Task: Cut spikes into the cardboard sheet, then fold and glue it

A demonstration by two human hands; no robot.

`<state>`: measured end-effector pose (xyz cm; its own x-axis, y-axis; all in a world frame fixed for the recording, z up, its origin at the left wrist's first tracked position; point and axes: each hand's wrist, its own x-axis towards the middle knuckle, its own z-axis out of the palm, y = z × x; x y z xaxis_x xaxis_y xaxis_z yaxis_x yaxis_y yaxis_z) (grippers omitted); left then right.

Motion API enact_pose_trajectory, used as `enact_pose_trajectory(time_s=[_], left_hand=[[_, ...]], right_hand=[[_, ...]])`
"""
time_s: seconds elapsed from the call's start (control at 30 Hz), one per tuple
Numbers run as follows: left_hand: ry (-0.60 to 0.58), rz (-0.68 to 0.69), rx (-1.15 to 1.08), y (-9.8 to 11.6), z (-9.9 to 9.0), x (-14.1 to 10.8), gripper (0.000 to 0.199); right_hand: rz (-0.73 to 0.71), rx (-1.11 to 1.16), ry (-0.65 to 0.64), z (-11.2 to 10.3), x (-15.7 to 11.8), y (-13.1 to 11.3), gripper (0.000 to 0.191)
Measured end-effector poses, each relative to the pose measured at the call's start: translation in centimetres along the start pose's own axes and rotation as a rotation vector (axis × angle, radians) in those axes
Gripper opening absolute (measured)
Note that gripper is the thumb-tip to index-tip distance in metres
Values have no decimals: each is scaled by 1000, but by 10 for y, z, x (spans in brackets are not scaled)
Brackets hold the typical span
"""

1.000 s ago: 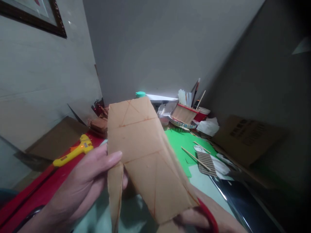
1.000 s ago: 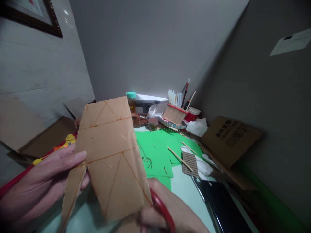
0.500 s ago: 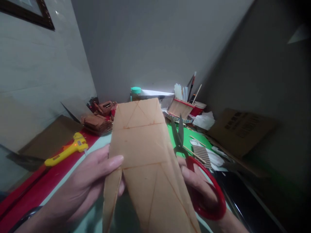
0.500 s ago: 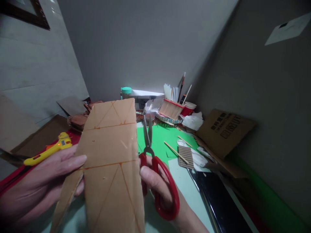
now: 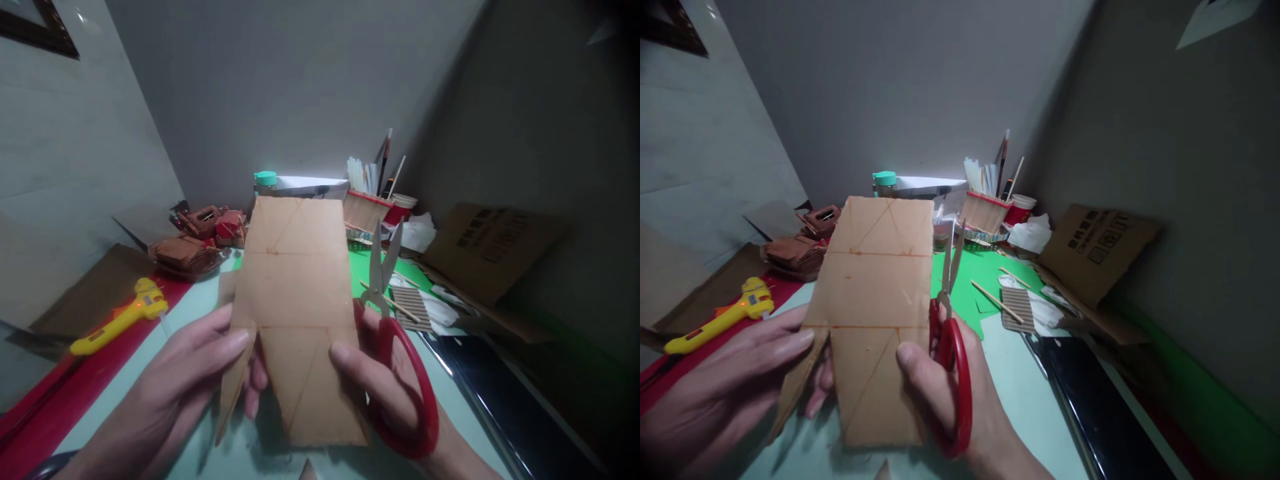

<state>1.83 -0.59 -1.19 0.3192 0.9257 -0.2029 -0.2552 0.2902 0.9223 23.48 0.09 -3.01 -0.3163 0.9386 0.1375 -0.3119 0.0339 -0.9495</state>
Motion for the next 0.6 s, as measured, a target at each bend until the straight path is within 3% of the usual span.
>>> enact_pose_trajectory(time_s=[0.13, 0.33, 0.6], left_hand=[[77, -38, 54, 1, 0, -1, 19], [104, -21, 99, -1, 3, 0, 24], [132, -16, 86, -7, 0, -5, 16]], right_hand=[[-16, 73, -76, -1, 0, 2, 44], [7, 27, -33, 2, -2, 4, 33], [19, 136, -44, 3, -5, 11, 42]])
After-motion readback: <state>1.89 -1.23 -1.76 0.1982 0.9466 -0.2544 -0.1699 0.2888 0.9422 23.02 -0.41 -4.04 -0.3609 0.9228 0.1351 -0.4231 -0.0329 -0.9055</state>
